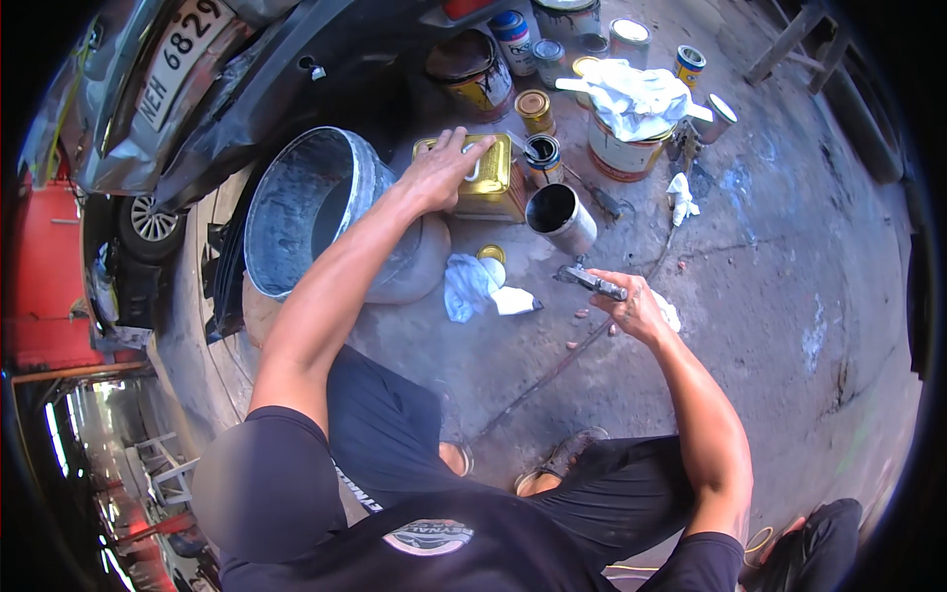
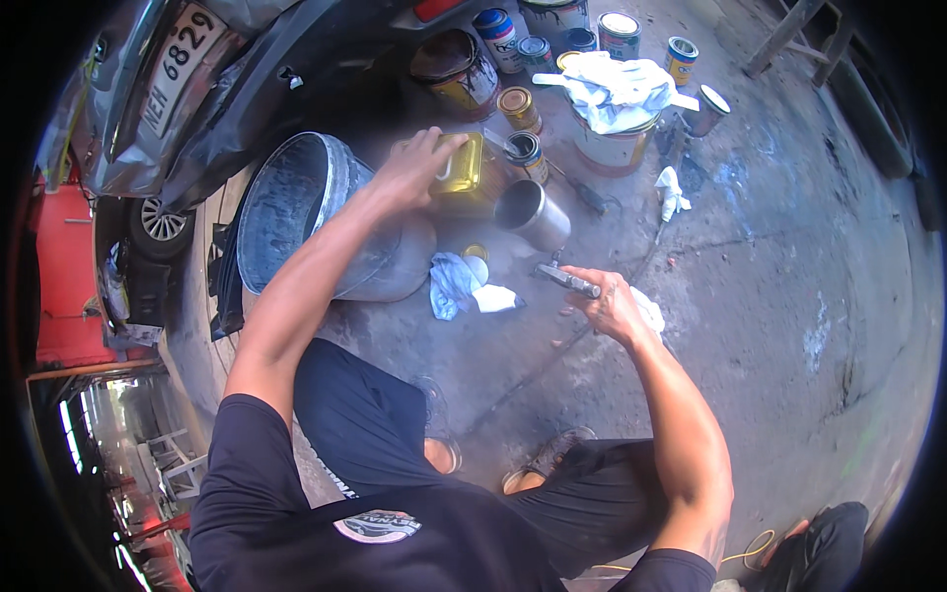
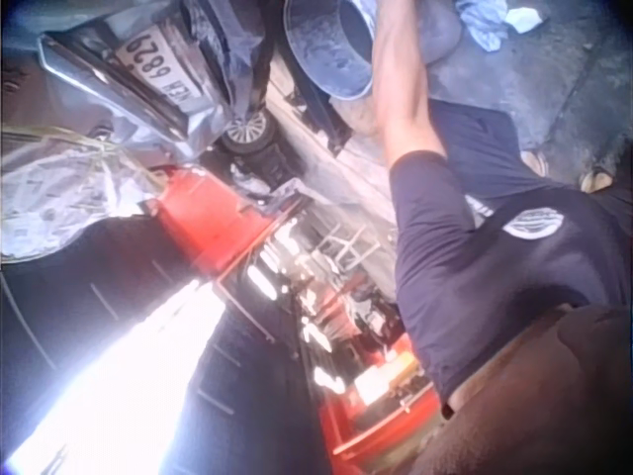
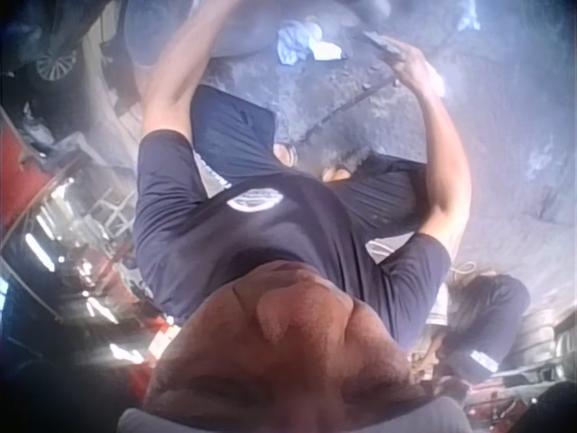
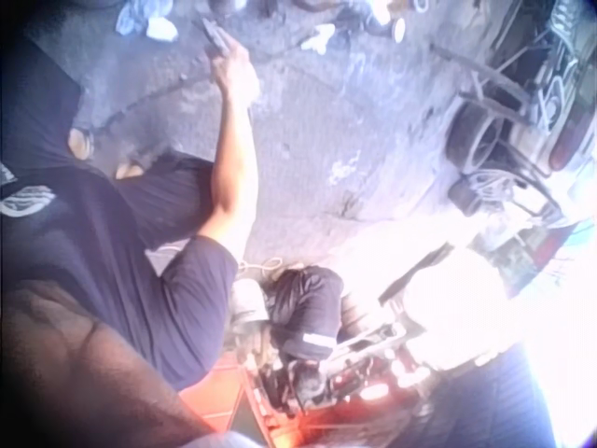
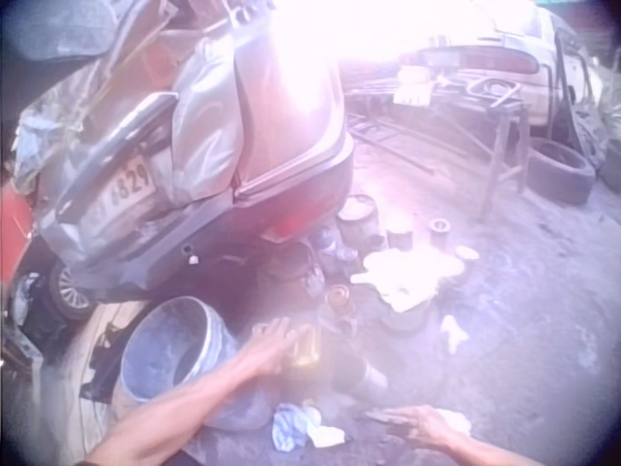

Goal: The person uses a spray gun to apply black paint to a car bumper. They then sit on the floor to refill the spray gun's cup with paint from a can and a yellow container, mixing the fluids before wiping the gun.

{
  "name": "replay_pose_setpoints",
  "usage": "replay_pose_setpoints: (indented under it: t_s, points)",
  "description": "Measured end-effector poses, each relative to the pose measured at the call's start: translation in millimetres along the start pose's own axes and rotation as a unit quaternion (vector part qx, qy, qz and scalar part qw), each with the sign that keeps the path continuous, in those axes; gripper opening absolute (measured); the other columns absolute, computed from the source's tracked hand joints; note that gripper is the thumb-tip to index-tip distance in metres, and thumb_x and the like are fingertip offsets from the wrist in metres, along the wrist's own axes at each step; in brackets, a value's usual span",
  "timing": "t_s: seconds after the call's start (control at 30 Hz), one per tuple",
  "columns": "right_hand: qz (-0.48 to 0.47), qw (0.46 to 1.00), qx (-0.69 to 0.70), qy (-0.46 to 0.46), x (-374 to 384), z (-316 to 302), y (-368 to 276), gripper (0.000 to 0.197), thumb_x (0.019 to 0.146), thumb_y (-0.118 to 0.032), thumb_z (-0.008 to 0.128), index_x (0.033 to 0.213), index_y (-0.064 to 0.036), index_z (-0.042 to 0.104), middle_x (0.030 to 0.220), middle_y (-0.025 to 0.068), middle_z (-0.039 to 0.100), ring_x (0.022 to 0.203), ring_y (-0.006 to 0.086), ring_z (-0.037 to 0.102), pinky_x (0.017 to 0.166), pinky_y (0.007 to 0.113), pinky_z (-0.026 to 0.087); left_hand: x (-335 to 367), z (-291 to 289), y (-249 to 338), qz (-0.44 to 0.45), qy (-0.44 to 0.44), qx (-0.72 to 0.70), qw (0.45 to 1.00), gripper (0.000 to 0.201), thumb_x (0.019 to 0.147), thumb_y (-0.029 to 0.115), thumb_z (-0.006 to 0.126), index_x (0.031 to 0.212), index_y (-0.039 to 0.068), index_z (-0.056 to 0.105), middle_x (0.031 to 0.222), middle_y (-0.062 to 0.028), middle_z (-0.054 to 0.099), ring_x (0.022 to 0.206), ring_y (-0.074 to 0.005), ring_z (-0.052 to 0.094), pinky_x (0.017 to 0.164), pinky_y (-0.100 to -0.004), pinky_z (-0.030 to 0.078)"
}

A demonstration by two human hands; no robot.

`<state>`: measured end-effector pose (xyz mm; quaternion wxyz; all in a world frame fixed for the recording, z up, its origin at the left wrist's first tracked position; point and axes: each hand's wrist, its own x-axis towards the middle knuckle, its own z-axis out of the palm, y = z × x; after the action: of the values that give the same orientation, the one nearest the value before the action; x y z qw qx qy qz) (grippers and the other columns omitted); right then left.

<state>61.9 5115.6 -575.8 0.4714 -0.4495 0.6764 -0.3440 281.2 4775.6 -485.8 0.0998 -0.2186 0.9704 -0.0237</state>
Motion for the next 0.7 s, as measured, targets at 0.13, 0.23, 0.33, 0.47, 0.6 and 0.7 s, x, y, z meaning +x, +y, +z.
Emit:
replay_pose_setpoints:
  t_s: [0.13, 0.23, 0.33, 0.47, 0.6, 0.7]
  points:
    - [-0.018, 1.0, -0.007, 0.022, -1, -5, 13, 0.05, 0.091, -0.007, 0.08, 0.14, -0.0093, 0.071, 0.12, 0.0163, 0.079, 0.108, 0.0217, 0.073, 0.098, 0.038, 0.054, 6, -5, -14, -0.006, -0.037, -0.063, 0.997, 0.112, 0.068, 0.001, 0.086, 0.166, 0.019, 0.036, 0.158, -0.0255, 0.045, 0.145, -0.0461, 0.047, 0.115, -0.0544, 0.047]
    - [-0.031, 0.999, -0.016, 0.041, -1, -9, 22, 0.049, 0.091, -0.009, 0.08, 0.139, -0.0089, 0.072, 0.129, 0.0173, 0.077, 0.115, 0.0302, 0.075, 0.101, 0.04, 0.055, 6, -8, -13, -0.004, -0.04, -0.066, 0.997, 0.113, 0.068, 0.007, 0.091, 0.166, 0.017, 0.036, 0.159, -0.0249, 0.044, 0.144, -0.0453, 0.048, 0.115, -0.0519, 0.046]
    - [0.005, 0.999, 0.003, 0.034, -1, -10, 7, 0.051, 0.09, -0.006, 0.079, 0.14, -0.0074, 0.071, 0.124, 0.0156, 0.079, 0.111, 0.0213, 0.073, 0.1, 0.037, 0.053, 3, -11, -11, -0.002, -0.041, -0.15, 0.988, 0.103, 0.076, 0.016, 0.088, 0.166, 0.016, 0.039, 0.166, -0.0255, 0.037, 0.147, -0.0451, 0.046, 0.119, -0.0525, 0.043]
    - [0.0, 0.999, -0.008, 0.037, -1, -11, 10, 0.051, 0.09, -0.006, 0.08, 0.14, -0.0074, 0.071, 0.124, 0.0151, 0.079, 0.111, 0.0206, 0.072, 0.1, 0.036, 0.053, 9, -7, 5, -0.014, 0.01, -0.173, 0.985, 0.075, 0.089, 0.029, 0.079, 0.158, 0.013, 0.054, 0.17, -0.0254, 0.036, 0.149, -0.045, 0.045, 0.123, -0.0523, 0.038]
    - [-0.004, 0.999, -0.008, 0.032, -2, -9, 9, 0.05, 0.09, -0.007, 0.08, 0.14, -0.0072, 0.071, 0.123, 0.0154, 0.079, 0.11, 0.0203, 0.072, 0.1, 0.037, 0.053, 24, -1, -5, -0.013, 0.049, -0.223, 0.974, 0.056, 0.092, 0.034, 0.072, 0.142, 0.007, 0.068, 0.165, -0.0236, 0.045, 0.152, -0.0451, 0.042, 0.122, -0.059, 0.037]
    - [0.002, 1.0, -0.01, 0.025, -4, -10, 10, 0.05, 0.09, -0.007, 0.08, 0.139, -0.0068, 0.071, 0.123, 0.0157, 0.079, 0.111, 0.0213, 0.072, 0.1, 0.037, 0.054, 27, 3, -6, 0.004, 0.087, -0.238, 0.967, 0.048, 0.091, 0.029, 0.075, 0.132, 0.005, 0.075, 0.159, -0.0231, 0.054, 0.147, -0.0435, 0.049, 0.121, -0.0552, 0.039]
